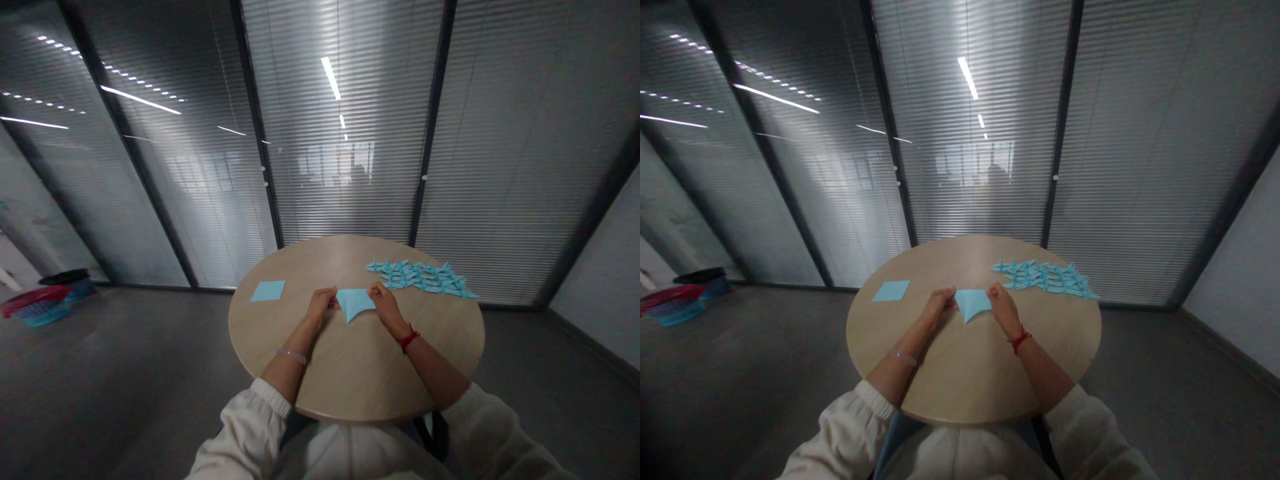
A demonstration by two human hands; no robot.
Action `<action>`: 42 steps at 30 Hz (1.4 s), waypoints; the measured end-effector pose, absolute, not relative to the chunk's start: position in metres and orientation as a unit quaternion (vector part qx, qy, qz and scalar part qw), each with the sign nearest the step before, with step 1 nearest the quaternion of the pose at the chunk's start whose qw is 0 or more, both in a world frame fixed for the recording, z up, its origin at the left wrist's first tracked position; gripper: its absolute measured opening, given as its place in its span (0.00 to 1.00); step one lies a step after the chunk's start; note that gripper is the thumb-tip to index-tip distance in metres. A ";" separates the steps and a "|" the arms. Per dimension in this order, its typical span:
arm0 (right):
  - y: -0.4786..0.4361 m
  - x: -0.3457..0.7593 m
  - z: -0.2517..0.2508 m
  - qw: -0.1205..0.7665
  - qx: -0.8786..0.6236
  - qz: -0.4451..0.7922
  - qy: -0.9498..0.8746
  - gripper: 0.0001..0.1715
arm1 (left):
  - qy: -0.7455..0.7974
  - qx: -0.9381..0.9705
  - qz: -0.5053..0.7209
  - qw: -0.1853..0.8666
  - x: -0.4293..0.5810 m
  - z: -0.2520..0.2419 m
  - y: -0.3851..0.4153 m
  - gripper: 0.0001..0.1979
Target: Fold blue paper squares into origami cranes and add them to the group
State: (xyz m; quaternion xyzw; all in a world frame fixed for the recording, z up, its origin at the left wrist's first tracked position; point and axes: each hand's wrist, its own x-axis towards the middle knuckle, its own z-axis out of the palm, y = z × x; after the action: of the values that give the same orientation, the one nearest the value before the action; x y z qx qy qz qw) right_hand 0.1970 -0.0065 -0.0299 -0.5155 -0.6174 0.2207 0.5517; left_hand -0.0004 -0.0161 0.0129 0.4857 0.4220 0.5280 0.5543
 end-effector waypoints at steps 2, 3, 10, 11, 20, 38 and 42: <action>-0.005 0.197 -0.031 0.549 -0.509 0.223 -0.624 0.09 | 0.429 0.473 0.533 0.555 -0.002 0.015 -0.015 0.22; -0.005 0.197 -0.032 0.545 -0.505 0.226 -0.630 0.09 | 0.434 0.468 0.534 0.554 -0.002 0.016 -0.015 0.25; -0.010 0.190 -0.028 0.512 -0.452 0.282 -0.674 0.11 | 0.469 0.546 0.457 0.523 -0.001 0.021 -0.021 0.30; -0.010 0.190 -0.027 0.512 -0.447 0.287 -0.675 0.11 | 0.465 0.567 0.432 0.526 0.000 0.020 -0.021 0.29; -0.025 0.188 -0.011 0.547 -0.384 0.209 -0.714 0.20 | 0.435 0.587 0.391 0.561 -0.002 0.004 -0.014 0.22; -0.024 0.185 -0.014 0.499 -0.394 0.154 -0.756 0.05 | 0.388 0.464 0.482 0.634 -0.003 0.009 -0.014 0.08; -0.021 0.186 -0.017 0.518 -0.419 0.196 -0.719 0.07 | 0.387 0.462 0.482 0.637 -0.001 0.010 -0.015 0.05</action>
State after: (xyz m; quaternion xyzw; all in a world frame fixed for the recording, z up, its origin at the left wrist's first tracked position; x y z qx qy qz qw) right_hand 0.1863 -0.0213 -0.0168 -0.4192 -0.7193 0.1961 0.5181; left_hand -0.0007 -0.0146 0.0097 0.4616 0.3865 0.4816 0.6369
